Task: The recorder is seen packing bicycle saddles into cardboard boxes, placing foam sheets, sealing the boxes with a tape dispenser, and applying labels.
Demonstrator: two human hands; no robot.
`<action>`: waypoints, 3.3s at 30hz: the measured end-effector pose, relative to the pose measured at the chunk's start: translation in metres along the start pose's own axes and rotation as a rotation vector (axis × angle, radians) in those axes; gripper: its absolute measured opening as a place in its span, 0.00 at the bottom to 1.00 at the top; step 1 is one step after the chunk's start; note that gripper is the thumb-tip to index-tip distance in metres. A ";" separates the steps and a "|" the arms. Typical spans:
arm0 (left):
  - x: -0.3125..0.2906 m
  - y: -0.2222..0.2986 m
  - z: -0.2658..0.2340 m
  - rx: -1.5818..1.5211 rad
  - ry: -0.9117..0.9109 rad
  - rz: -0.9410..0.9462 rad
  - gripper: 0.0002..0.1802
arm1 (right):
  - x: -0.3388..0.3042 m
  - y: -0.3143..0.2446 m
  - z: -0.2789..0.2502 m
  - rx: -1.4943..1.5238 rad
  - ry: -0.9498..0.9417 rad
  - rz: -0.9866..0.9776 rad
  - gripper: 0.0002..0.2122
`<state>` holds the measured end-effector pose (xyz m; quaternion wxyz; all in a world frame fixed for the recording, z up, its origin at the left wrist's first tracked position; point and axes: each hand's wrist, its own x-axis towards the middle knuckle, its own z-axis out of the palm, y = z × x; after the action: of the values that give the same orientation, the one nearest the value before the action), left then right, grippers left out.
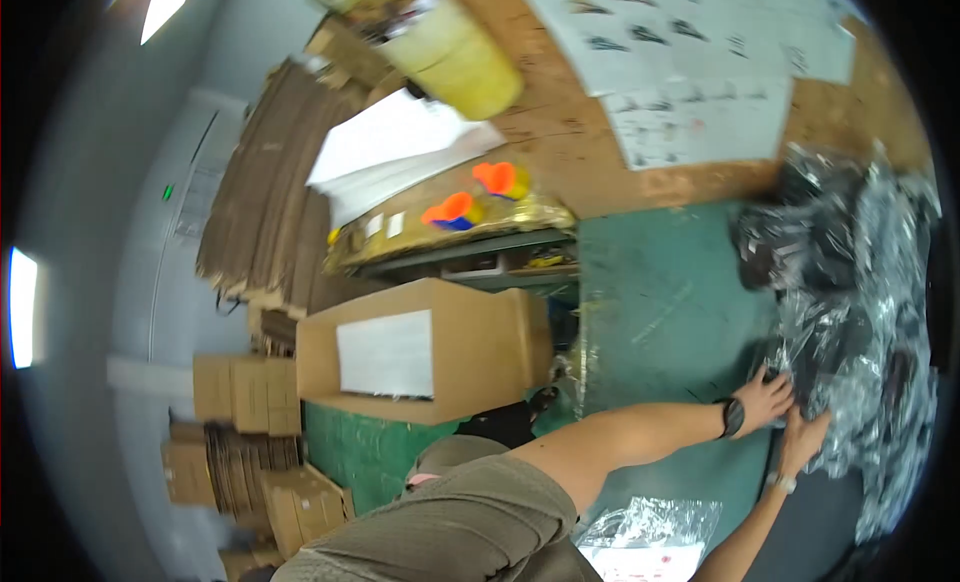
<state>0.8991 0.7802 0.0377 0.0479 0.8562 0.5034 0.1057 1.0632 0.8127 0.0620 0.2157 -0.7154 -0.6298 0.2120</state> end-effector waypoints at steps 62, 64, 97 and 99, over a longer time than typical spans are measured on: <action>-0.808 -0.243 -0.217 -1.672 0.659 -1.910 0.27 | -0.404 -0.478 0.025 0.312 -0.038 -0.236 0.28; -0.823 -0.238 -0.210 -1.540 0.274 -1.581 0.37 | -0.417 -0.493 0.027 0.292 -0.049 -0.290 0.27; -0.820 -0.295 -0.292 -0.959 -0.190 -1.285 0.33 | -0.513 -0.628 0.121 0.328 -0.666 -0.366 0.29; -0.825 -0.281 -0.335 -0.981 0.240 -1.207 0.32 | -0.524 -0.644 0.157 0.207 -0.660 -0.588 0.29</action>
<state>0.1947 0.1892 0.2007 0.4147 0.2984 0.7791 0.3633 0.3902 0.3721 0.3216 0.1247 -0.3748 -0.8169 0.4202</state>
